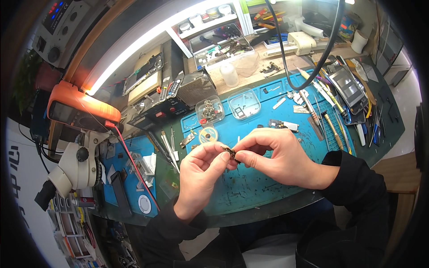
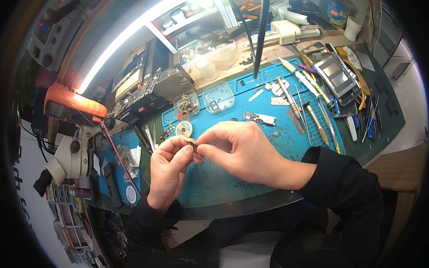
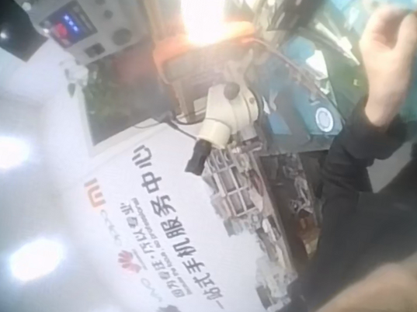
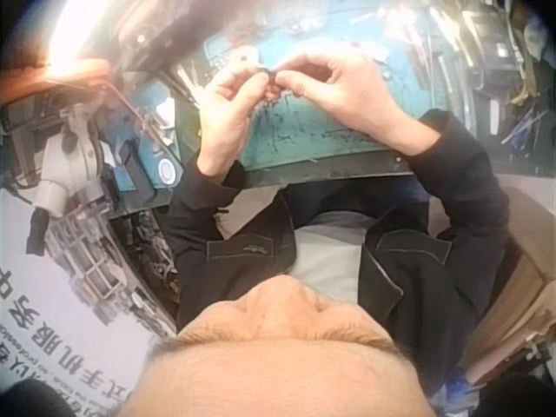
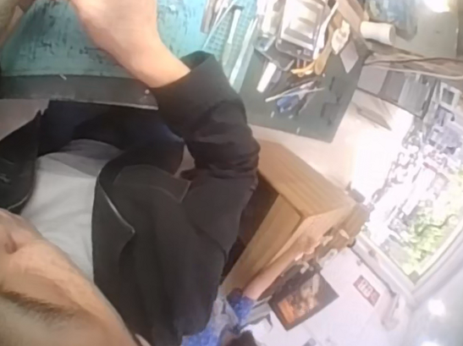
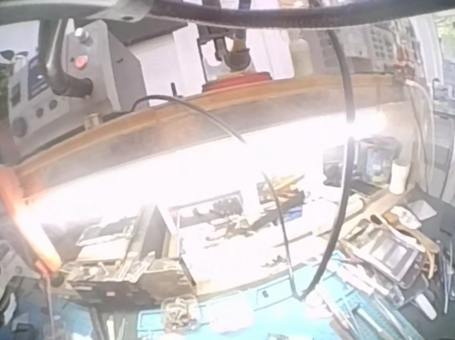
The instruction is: The person retrieves a small electronic component from a parts box and places it on the workbench. They use a soldering iron to apply solder to the component's pins, then apply flux with a pen-like tool and re-solder. Finally, they clean the component with a brush and liquid, then inspect it.
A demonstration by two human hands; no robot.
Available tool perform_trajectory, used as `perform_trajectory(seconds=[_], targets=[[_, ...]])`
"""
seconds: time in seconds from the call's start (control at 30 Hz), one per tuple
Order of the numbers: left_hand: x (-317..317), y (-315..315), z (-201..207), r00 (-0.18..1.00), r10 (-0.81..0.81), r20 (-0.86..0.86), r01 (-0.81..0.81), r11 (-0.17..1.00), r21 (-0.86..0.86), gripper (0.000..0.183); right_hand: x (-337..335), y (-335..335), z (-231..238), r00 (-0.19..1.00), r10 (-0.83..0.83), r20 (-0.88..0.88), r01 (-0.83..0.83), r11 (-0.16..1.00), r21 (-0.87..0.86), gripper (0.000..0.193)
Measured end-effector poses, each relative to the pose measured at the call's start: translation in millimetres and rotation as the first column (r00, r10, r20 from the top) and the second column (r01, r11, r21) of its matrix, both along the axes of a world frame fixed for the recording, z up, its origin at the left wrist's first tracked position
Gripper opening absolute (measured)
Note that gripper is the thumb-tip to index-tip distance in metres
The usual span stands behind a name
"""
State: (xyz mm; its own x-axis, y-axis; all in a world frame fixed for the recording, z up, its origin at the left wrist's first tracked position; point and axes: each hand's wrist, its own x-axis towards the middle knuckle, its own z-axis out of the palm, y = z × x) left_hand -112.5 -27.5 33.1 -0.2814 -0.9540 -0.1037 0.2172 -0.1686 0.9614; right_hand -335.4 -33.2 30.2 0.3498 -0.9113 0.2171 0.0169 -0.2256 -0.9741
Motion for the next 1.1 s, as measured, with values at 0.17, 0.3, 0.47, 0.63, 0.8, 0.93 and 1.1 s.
perform_trajectory(seconds=[0.17,0.3,0.47,0.63,0.8,0.93,1.1], targets=[[2.0,-1.8,-0.9,0.999,-0.024,-0.045,0.026,0.999,0.046,0.017,0.1,0.9,5.6,0.996,0.026,0.083,-0.038,0.987,0.154,0.016],[2.0,-4.1,-0.6,0.995,-0.048,-0.092,0.057,0.994,0.097,0.015,-0.2,0.8,5.3,0.993,0.035,0.111,-0.057,0.979,0.196,0.016],[1.6,-2.7,-0.5,0.994,-0.039,-0.103,0.049,0.994,0.097,0.013,-0.4,1.4,6.2,0.998,0.039,0.053,-0.047,0.987,0.154,0.017],[0.4,-1.9,-0.5,0.992,-0.031,-0.124,0.045,0.992,0.115,0.014,-0.7,1.7,5.2,0.999,0.036,0.039,-0.041,0.989,0.139,0.018],[-0.8,0.1,0.6,0.994,-0.015,-0.106,0.023,0.997,0.074,0.014,-0.5,2.4,3.3,0.998,0.035,0.051,-0.04,0.993,0.112,0.019],[-1.5,2.5,2.1,0.997,-0.003,-0.071,0.004,1.0,0.022,0.012,0.6,2.4,1.4,0.998,0.032,0.053,-0.037,0.996,0.083,0.019],[-2.5,2.9,2.9,0.999,-0.005,-0.042,0.004,1.0,-0.024,0.011,0.0,1.9,0.6,0.998,0.034,0.046,-0.036,0.998,0.058,0.019]])
